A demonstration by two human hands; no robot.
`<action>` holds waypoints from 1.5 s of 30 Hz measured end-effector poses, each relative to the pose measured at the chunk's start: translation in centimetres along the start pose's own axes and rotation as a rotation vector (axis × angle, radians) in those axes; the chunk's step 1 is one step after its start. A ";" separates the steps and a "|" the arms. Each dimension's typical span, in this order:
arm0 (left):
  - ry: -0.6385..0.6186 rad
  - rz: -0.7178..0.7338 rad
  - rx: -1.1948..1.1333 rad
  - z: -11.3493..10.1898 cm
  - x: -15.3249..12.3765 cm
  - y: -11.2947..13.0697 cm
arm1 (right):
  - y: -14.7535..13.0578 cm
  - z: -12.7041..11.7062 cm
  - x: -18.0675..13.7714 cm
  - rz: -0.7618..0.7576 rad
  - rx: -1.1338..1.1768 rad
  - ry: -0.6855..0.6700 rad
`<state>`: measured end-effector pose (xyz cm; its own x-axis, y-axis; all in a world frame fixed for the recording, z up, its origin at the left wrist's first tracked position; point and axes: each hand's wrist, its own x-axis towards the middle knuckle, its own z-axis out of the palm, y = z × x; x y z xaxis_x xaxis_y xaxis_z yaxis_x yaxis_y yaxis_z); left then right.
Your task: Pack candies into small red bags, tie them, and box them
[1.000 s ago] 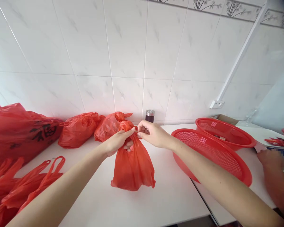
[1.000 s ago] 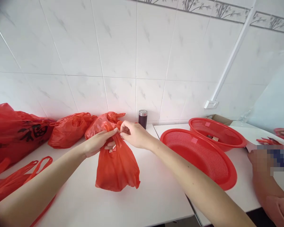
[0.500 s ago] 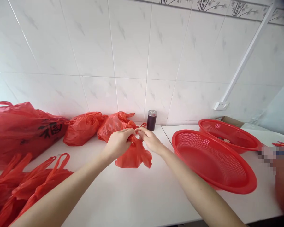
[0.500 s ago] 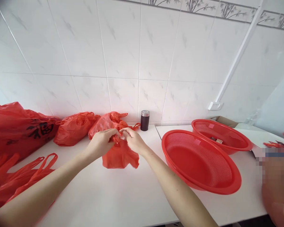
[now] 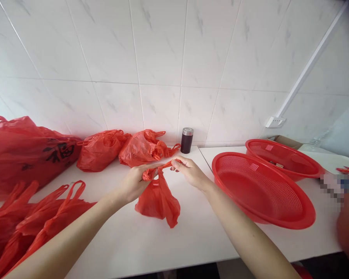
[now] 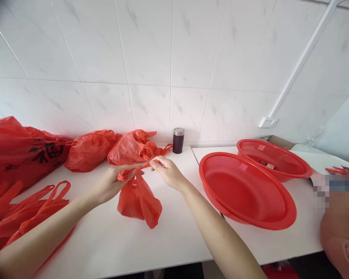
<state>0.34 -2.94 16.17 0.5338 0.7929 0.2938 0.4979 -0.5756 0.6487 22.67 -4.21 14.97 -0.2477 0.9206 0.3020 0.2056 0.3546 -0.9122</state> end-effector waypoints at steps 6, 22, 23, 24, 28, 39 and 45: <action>0.001 -0.138 0.061 0.9 -6.3 -2.5 | 6.1 -1.6 3.3 0.189 0.076 0.557; 0.185 -0.279 -0.089 13.3 0.7 -5.4 | 11.2 5.5 -2.1 0.287 -0.132 0.614; 0.174 -0.272 -0.063 13.6 0.8 -5.3 | 11.4 5.6 -2.4 0.301 -0.244 0.603; 0.163 -0.265 -0.038 13.9 0.9 -5.2 | 11.6 5.6 -2.6 0.321 -0.357 0.574; 0.116 -0.259 0.048 13.7 0.9 -5.6 | 12.3 4.1 -2.3 0.410 -0.609 0.394; 0.085 -0.431 0.229 12.4 3.0 -10.1 | 15.3 0.3 0.8 0.528 -0.670 0.427; 0.101 -0.562 0.380 11.7 3.0 -13.3 | 17.2 -1.1 0.1 0.624 -0.698 0.481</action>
<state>3.26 4.74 0.22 0.0672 0.9959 0.0610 0.8957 -0.0872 0.4359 27.27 2.14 -0.43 0.4607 0.8861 0.0513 0.7049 -0.3302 -0.6277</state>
